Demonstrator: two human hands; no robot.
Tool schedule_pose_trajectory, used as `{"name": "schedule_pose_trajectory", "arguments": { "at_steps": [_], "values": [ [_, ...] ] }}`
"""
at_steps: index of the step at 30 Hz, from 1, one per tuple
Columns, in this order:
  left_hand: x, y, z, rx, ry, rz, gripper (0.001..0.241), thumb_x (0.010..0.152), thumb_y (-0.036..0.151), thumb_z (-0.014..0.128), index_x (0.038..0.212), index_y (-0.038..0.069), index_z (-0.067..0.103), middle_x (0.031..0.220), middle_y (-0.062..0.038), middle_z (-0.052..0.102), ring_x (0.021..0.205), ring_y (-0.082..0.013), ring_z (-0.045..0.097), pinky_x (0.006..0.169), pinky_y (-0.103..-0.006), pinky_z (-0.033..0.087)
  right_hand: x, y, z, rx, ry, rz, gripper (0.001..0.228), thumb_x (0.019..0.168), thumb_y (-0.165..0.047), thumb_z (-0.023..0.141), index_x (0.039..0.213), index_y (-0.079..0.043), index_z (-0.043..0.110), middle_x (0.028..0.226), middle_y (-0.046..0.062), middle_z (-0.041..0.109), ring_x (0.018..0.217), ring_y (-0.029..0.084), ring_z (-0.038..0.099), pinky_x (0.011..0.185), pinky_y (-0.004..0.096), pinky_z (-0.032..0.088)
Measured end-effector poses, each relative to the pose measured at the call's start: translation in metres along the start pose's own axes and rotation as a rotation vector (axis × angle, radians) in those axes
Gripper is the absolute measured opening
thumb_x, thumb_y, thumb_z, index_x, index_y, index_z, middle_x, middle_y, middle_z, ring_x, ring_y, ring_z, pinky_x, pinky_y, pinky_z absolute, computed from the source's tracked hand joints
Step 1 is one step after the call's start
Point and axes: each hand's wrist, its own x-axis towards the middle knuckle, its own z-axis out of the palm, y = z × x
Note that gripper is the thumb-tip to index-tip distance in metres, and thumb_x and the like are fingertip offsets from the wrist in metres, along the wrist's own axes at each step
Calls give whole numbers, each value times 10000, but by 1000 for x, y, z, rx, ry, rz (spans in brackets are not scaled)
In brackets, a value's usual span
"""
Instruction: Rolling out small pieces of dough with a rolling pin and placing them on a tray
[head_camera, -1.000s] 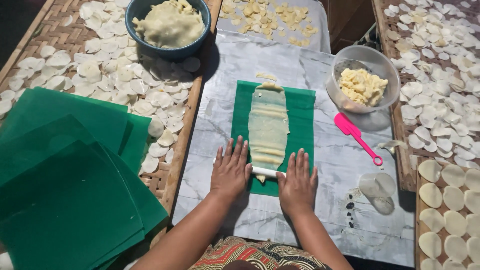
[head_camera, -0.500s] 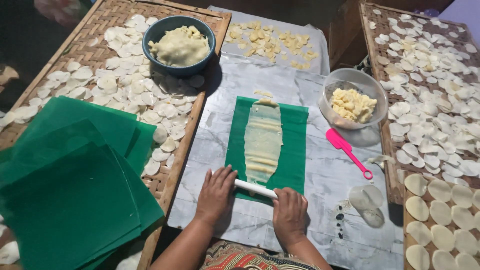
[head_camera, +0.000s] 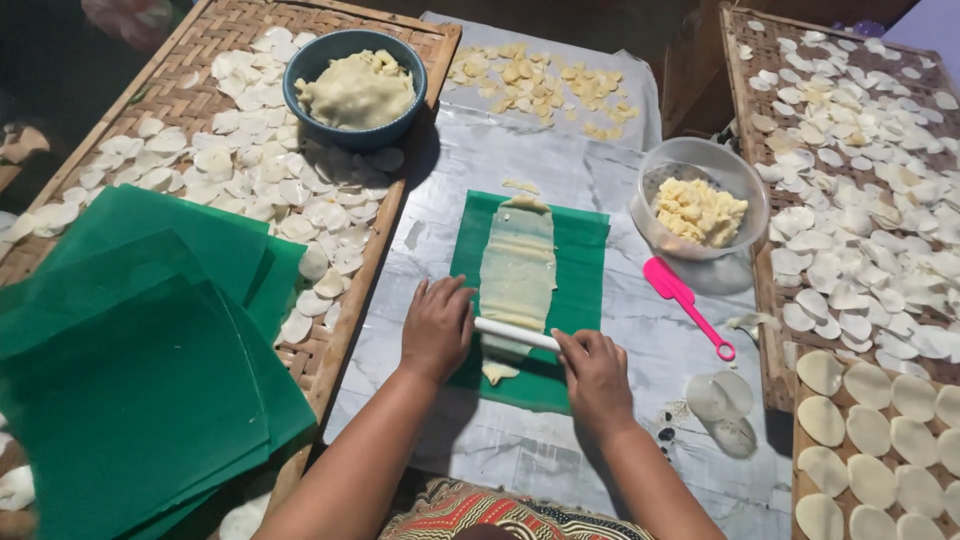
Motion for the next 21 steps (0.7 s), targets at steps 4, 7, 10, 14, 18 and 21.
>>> {"name": "schedule_pose_trajectory", "arguments": {
  "at_steps": [4,7,10,14,18,21],
  "values": [
    [28,4,10,51,-376,-184,497,1005,353,460,1440,113,460,1536,-159,394,1438,-351,345,1206,-559,212,14,-15,4,-40,-150,-11,481,944,-374,620,1415,-285,576,1312,36,509,1191,260,570,1046,486,388],
    [51,13,0,53,-738,-317,658,1065,420,275,1635,105,189,1729,-166,105,1598,-345,44,1276,-555,-29,28,-30,8,-118,-217,64,601,1000,-456,522,1525,-169,468,1574,169,406,1425,341,425,1131,651,258],
    [72,9,5,47,-806,-347,666,1070,423,229,1653,116,133,1738,-142,69,1605,-316,18,1278,-548,-84,47,-24,32,-217,-283,145,663,1041,-538,378,1582,-154,367,1649,200,338,1539,333,300,1151,755,126],
    [90,-1,23,69,-767,-370,683,1081,461,232,1651,97,143,1736,-152,82,1606,-315,22,1285,-543,-68,84,-17,45,-215,-231,188,681,1060,-575,323,1583,-141,360,1699,207,235,1577,339,220,1149,780,137],
    [50,3,16,46,-715,-326,694,1075,461,222,1658,105,98,1734,-156,55,1596,-333,40,1266,-586,-15,50,-31,35,-248,-204,150,745,1028,-551,375,1616,-103,279,1705,239,183,1572,354,213,1181,716,166],
    [14,8,3,94,-707,-260,671,1075,459,248,1650,127,152,1725,-131,114,1582,-304,86,1257,-547,-18,11,-40,26,-163,-262,137,745,1007,-511,449,1596,-77,306,1687,249,214,1538,361,270,1190,628,233]
  ]
}}
